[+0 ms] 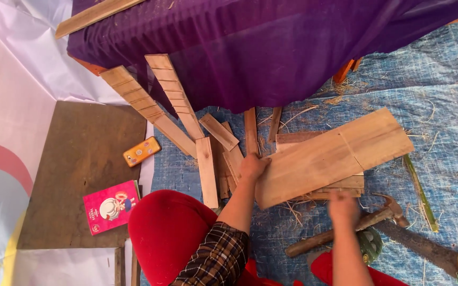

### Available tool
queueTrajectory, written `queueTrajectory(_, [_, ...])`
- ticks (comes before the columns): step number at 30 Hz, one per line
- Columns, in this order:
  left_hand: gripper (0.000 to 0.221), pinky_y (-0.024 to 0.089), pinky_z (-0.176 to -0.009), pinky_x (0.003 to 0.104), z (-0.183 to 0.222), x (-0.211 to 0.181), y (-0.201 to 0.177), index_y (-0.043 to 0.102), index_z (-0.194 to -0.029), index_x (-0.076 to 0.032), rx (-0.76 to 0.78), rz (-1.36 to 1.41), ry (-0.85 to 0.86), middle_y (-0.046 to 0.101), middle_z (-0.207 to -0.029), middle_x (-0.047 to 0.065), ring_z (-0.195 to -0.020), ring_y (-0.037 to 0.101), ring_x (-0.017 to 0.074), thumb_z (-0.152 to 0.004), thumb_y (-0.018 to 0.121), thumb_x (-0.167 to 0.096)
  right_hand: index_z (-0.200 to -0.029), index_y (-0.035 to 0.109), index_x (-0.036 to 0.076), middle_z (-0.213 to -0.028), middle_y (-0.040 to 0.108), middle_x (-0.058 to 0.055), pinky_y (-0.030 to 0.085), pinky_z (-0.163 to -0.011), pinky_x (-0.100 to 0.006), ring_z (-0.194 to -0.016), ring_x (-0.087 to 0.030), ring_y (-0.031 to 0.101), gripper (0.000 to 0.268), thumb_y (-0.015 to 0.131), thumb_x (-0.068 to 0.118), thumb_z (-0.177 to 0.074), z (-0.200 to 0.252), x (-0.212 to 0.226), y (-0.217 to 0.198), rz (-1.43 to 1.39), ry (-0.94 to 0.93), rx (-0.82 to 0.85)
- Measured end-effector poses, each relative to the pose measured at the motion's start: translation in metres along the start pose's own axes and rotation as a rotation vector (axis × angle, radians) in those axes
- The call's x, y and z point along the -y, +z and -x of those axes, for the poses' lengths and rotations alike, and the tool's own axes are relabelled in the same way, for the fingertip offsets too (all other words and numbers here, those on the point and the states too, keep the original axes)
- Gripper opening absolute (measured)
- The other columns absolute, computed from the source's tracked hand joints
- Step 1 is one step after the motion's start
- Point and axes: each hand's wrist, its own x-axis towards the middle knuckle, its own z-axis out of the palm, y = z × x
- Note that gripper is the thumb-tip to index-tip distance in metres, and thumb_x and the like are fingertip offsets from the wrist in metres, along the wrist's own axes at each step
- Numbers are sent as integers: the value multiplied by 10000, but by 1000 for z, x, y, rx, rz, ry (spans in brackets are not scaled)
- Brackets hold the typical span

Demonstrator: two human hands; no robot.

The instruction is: The person is using a hand saw to cut wood panels, occasionally using a hammer and a wood block to assist in the process while sitting on a tarp.

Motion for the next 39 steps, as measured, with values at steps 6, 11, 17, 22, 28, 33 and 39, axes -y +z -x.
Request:
queueTrajectory(6, [702, 274, -1158, 680, 8, -76, -29, 447, -1475, -156, -76, -226, 176, 432, -1540, 77, -1489, 307, 339, -919, 577, -563, -1625, 290, 86, -1537, 438, -197, 423, -941, -781, -1367, -504, 400, 777, 611, 546, -1087, -69, -23, -53, -614, 145, 21])
queueTrajectory(11, [859, 79, -1177, 743, -18, -110, -2, 337, -1600, -200, 83, -525, 376, 354, -1646, 40, -1521, 257, 330, -888, 510, -650, -1608, 315, 61, -1576, 388, -208, 412, -993, -637, -1367, -453, 407, 790, 569, 508, -1008, -22, 53, -121, -612, 196, 248])
queueTrajectory(17, [832, 437, -1152, 546, -53, -87, 4, 526, -1500, -176, 286, -591, 372, 530, -1499, 171, -1404, 512, 401, -863, 582, -707, -1576, 357, -16, -1624, 225, -320, 458, -1009, -609, -1426, -551, 312, 890, 736, 460, -927, 37, 82, -147, -774, 214, 295])
queueTrajectory(22, [907, 492, -1117, 481, -83, -3, -15, 619, -1425, -174, 317, -538, 279, 637, -1415, 180, -1337, 585, 390, -720, 687, -740, -1492, 491, -23, -1556, 377, -326, 522, -909, -610, -1386, -528, 403, 836, 781, 474, -886, 39, 81, -110, -777, 188, 410])
queueTrajectory(28, [966, 425, -1170, 477, -19, -15, -67, 539, -1446, -92, 218, -518, 151, 603, -1433, 219, -1364, 558, 359, -784, 564, -795, -1630, 200, 39, -1642, 186, -283, 162, -1213, -669, -1507, -495, 198, 825, 513, 524, -1040, 38, 114, -139, -978, 234, 438])
queueTrajectory(33, [1035, 469, -1099, 527, -14, 6, -68, 565, -1384, -22, 236, -508, 48, 629, -1381, 244, -1336, 583, 364, -838, 397, -885, -1391, 380, 266, -1444, 428, -44, 208, -1213, -610, -1502, -373, 326, 371, 568, 316, -1075, -21, 44, -75, -1554, 272, 370])
queueTrajectory(39, [1131, 545, -990, 529, -23, -4, -27, 326, -1548, -146, -171, -448, 249, 529, -1360, 199, -1182, 642, 435, -702, 696, -799, -1303, 470, 237, -1351, 516, 15, 341, -1186, -582, -1467, -329, 391, 381, 656, 433, -1035, -37, 1, -55, -1647, 333, 320])
